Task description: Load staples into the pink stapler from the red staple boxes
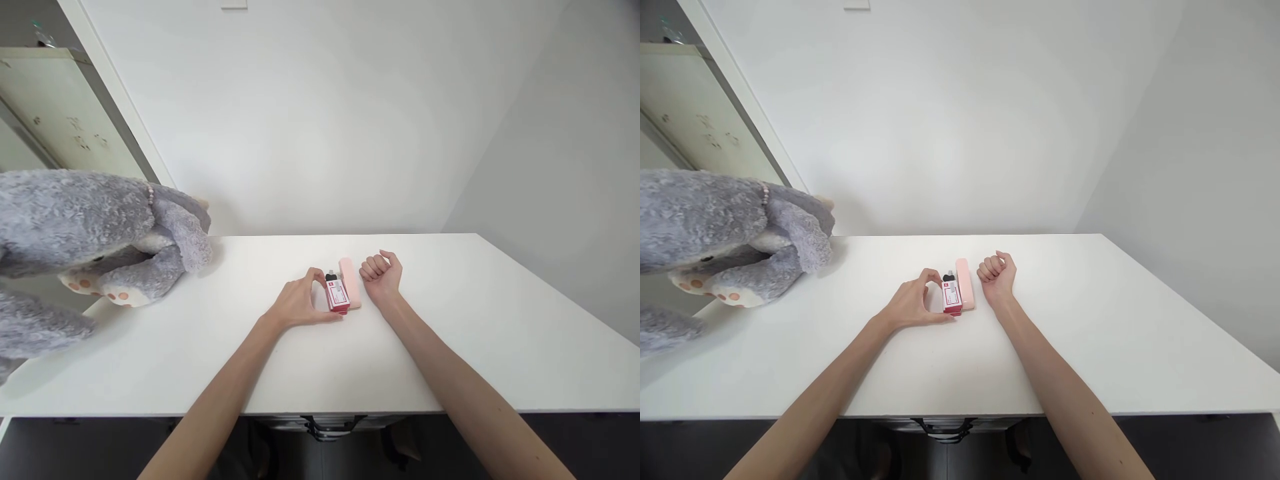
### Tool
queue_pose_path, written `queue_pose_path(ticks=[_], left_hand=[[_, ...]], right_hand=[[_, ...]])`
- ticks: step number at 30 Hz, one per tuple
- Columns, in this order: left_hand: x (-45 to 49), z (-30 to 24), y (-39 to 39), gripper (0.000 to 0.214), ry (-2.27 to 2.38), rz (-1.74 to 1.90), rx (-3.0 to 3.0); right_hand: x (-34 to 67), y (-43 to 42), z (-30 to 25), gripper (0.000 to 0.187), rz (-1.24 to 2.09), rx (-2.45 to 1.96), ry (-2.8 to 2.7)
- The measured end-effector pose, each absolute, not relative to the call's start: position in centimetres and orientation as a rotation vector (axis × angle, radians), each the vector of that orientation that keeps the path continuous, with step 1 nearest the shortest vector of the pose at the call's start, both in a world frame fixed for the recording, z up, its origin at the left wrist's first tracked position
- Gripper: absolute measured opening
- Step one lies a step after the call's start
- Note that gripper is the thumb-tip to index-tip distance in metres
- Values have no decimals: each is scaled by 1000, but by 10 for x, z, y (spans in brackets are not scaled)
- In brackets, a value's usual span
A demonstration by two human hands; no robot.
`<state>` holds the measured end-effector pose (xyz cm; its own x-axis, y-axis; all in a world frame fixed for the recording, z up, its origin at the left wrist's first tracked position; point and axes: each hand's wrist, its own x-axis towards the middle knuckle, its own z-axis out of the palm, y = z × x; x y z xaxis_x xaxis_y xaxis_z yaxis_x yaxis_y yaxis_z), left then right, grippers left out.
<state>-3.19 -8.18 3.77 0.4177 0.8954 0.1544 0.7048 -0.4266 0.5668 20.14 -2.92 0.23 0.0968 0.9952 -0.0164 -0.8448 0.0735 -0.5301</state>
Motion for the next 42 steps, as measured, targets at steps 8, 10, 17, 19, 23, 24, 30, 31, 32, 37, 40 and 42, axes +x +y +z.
queue_pose_path(ticks=[8,10,17,19,23,24,30,31,32,37,40,42], left_hand=[[-34,38,-82,77,1258,645,2278],[-34,38,-82,76,1243,652,2268],[-57,36,-79,78,1239,709,2216],[-76,36,-76,80,1281,744,2184],[-126,36,-67,78,1430,832,2167],[-138,36,-65,79,1477,835,2172],[-185,35,-56,84,1685,907,2137],[-186,35,-56,84,1718,909,2123],[-186,36,-56,83,1754,895,2119],[-179,36,-55,82,1881,794,2121],[-177,37,-56,81,1895,727,2158],[-175,38,-57,82,1911,688,2171]], right_hand=[[204,-30,2,49,1479,-413,-408],[205,-30,2,48,1482,-406,-411],[208,-31,2,45,1479,-422,-408],[207,-31,2,44,1484,-428,-407],[206,-32,3,40,1497,-455,-403],[206,-33,3,39,1500,-461,-403],[204,-35,4,36,1509,-486,-410],[204,-35,5,36,1508,-489,-412],[203,-35,5,36,1508,-494,-414],[202,-37,6,36,1512,-513,-412],[201,-39,8,37,1506,-526,-413],[200,-40,10,38,1503,-538,-416]])
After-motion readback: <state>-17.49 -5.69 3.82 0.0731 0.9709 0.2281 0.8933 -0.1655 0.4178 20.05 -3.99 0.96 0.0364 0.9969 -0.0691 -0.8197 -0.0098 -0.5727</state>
